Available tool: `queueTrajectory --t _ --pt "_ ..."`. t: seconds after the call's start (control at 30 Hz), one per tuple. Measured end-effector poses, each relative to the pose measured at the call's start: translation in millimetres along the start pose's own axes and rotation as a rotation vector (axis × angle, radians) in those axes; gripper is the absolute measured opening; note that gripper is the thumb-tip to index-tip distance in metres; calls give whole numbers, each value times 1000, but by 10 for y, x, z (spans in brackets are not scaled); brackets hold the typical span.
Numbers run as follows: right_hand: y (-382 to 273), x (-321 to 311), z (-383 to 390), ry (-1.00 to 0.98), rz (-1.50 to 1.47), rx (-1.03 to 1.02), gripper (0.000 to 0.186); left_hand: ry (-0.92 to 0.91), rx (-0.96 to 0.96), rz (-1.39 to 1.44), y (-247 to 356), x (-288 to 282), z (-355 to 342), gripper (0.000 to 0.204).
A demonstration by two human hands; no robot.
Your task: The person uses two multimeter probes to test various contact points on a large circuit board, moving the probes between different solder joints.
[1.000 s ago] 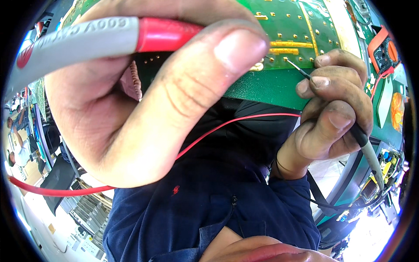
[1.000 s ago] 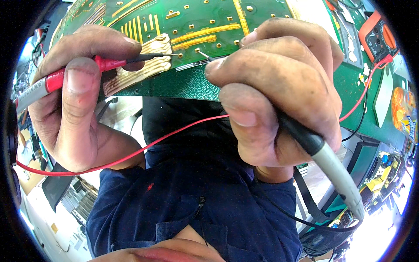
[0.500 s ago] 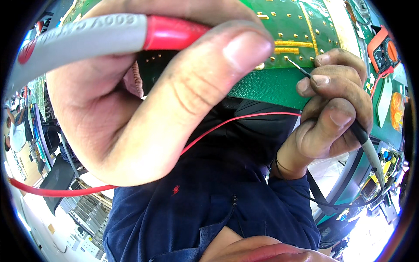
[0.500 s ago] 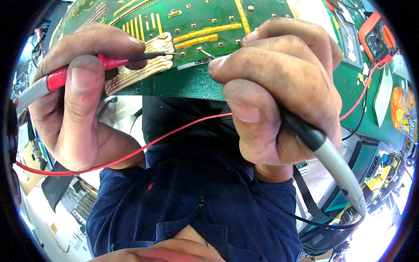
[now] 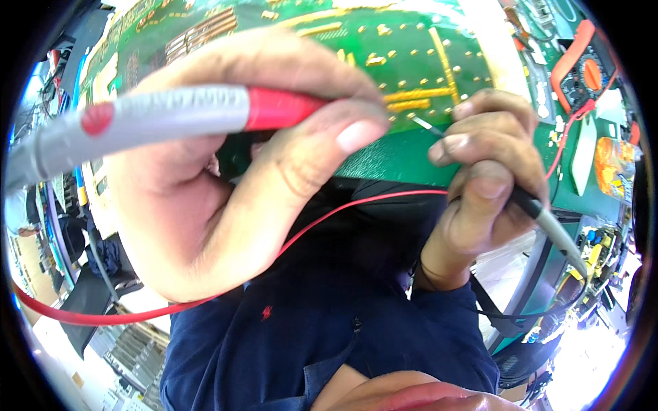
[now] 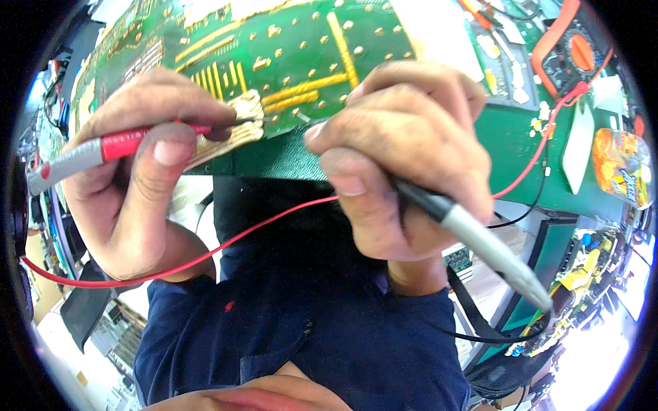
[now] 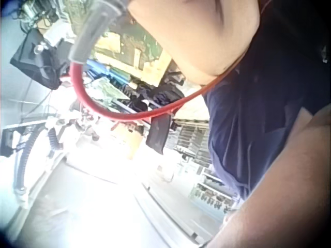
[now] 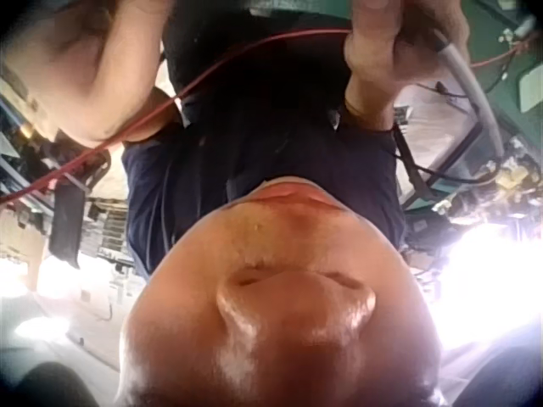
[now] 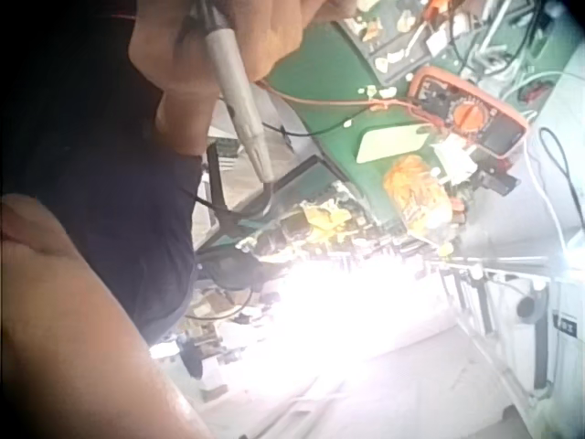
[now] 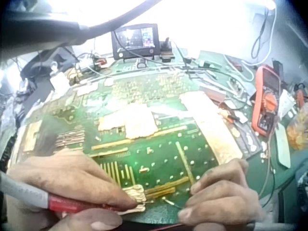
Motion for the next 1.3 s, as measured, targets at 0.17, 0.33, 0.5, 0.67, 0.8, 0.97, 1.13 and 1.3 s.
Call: queueTrajectory --t 0.17,0.33,0.5,0.67,0.8,0.97,1.13,1.3 --pt "67 -60 -12 17 -33 12 13 -17 -29 1 31 67 -73 19" --pt "12 -121 -46 -15 -52 43 8 -37 -203 -41 101 72 -112 12" --pt "8 -124 -29 5 -44 28 8 -58 -168 -40 103 78 -138 12" --pt "-33 -106 -47 32 61 -11 13 -142 -164 -21 69 44 -114 14" --pt "6 -216 -36 43 242 92 23 15 -186 28 71 3 -93 8" --pt "112 -204 5 72 73 243 15 -15 -152 31 73 9 -79 7" --pt "89 -187 -8 32 115 195 12 -12 -156 41 60 22 -66 5" --pt "54 -171 36 59 43 214 16 21 -135 46 65 -3 -58 4"
Point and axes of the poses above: each hand's wrist, its own z-axis away from the middle knuckle, its own x-axis out of the palm, y = z × x, the point moved 8 cm from there along -z, towards the middle knuckle, and after that the axes turned 5 degrees about x, right-handed, at the moved point
